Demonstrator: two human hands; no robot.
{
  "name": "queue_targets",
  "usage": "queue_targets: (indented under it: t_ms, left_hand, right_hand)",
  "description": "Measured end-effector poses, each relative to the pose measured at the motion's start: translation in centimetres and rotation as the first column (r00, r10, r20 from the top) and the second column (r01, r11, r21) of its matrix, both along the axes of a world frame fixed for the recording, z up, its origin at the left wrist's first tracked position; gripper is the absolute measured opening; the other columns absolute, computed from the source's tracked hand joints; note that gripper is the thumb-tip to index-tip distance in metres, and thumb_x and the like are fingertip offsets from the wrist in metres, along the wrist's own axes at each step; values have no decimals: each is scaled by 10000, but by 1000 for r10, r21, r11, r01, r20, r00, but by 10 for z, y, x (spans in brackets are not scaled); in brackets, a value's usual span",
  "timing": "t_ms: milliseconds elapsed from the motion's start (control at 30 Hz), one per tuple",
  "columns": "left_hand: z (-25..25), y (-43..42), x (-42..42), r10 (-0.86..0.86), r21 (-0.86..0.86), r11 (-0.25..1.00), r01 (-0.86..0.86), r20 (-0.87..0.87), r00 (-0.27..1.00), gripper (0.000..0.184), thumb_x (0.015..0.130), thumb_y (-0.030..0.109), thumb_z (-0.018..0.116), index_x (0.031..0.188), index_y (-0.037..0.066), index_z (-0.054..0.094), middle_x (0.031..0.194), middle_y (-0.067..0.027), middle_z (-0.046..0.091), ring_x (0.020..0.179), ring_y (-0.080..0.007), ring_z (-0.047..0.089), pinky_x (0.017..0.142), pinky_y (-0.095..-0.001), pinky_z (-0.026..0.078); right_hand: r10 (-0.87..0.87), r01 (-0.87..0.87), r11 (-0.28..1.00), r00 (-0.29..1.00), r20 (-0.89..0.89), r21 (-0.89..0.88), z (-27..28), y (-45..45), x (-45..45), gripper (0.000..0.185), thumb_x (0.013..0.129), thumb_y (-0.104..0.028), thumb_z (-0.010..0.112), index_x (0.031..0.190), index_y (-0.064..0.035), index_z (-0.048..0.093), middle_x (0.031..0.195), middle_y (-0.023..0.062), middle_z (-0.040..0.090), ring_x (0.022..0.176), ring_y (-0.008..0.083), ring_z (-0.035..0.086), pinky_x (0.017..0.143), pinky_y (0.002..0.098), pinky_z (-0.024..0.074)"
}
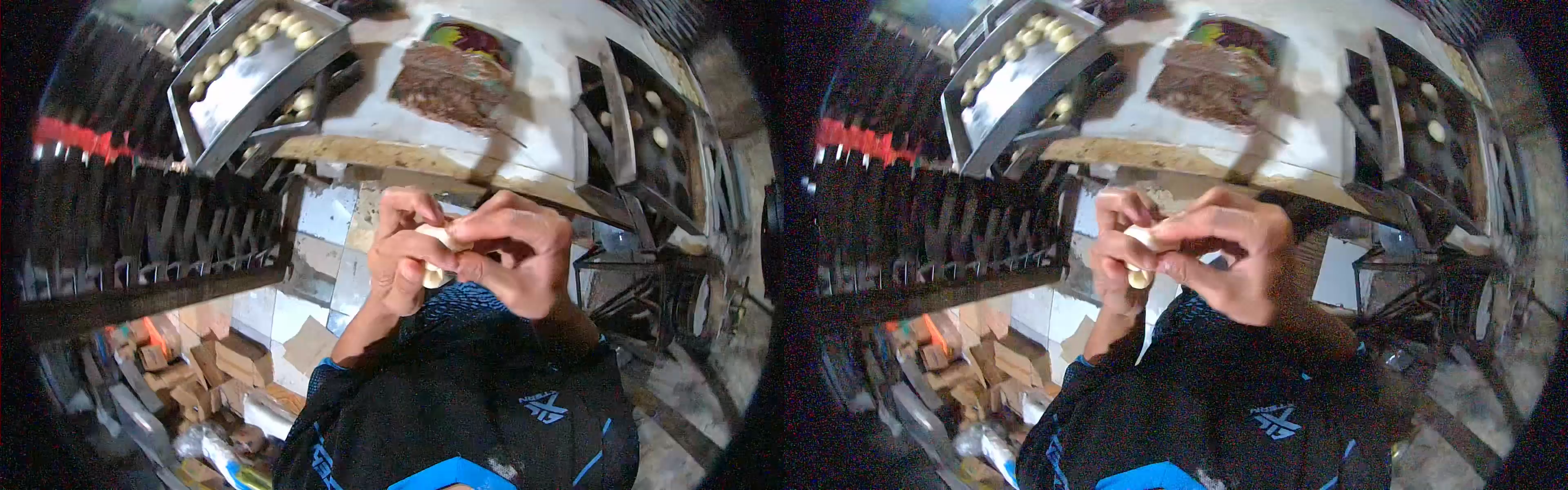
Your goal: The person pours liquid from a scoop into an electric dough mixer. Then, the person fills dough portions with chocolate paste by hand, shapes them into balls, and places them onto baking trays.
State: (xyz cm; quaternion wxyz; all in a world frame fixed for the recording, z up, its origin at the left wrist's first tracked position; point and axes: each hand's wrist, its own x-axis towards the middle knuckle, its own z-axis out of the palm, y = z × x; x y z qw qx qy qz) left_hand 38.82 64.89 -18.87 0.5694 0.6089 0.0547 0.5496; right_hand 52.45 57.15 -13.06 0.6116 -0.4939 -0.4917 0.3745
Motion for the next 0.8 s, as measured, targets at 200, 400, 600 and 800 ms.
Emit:
queue_targets:
  t_ms: [200,400,600,800]
  left_hand:
    - [14,-18,126,236,163,958,-238,27,971,709,773,428,775,1260,97,381,1087,-149,397,898,-219,454,717,-347,428]
    - [35,-27,250,-349,268,899,345,-34,936,538,595,389,908,906,53,626,884,-100,609,833,-260,572,714,-373,485]
    - [9,-45,296,148,418,894,160,-614,776,283,802,145,735,638,54,523,562,-80,541,450,-181,510,447,-305,416]
    - [-84,-85,325,-409,14,860,510,-578,706,210,768,160,744,768,9,599,680,-92,606,661,-139,581,563,-354,453]
  right_hand:
    - [-374,125,869,798,472,479,-3,-36,95,350,705,-1,758,1042,-41,676,1075,133,673,1030,241,657,800,331,571]
    - [-332,212,898,902,276,386,-19,-80,191,132,814,-96,708,941,-63,703,1024,139,678,920,284,678,794,356,562]
    - [-432,428,886,619,656,179,-3,-122,249,280,913,-116,576,1159,15,609,1176,207,587,1077,373,592,945,433,484]
    - [-249,254,959,535,807,128,-24,-122,257,285,909,-92,565,1173,17,557,1235,202,513,1098,359,554,932,447,479]
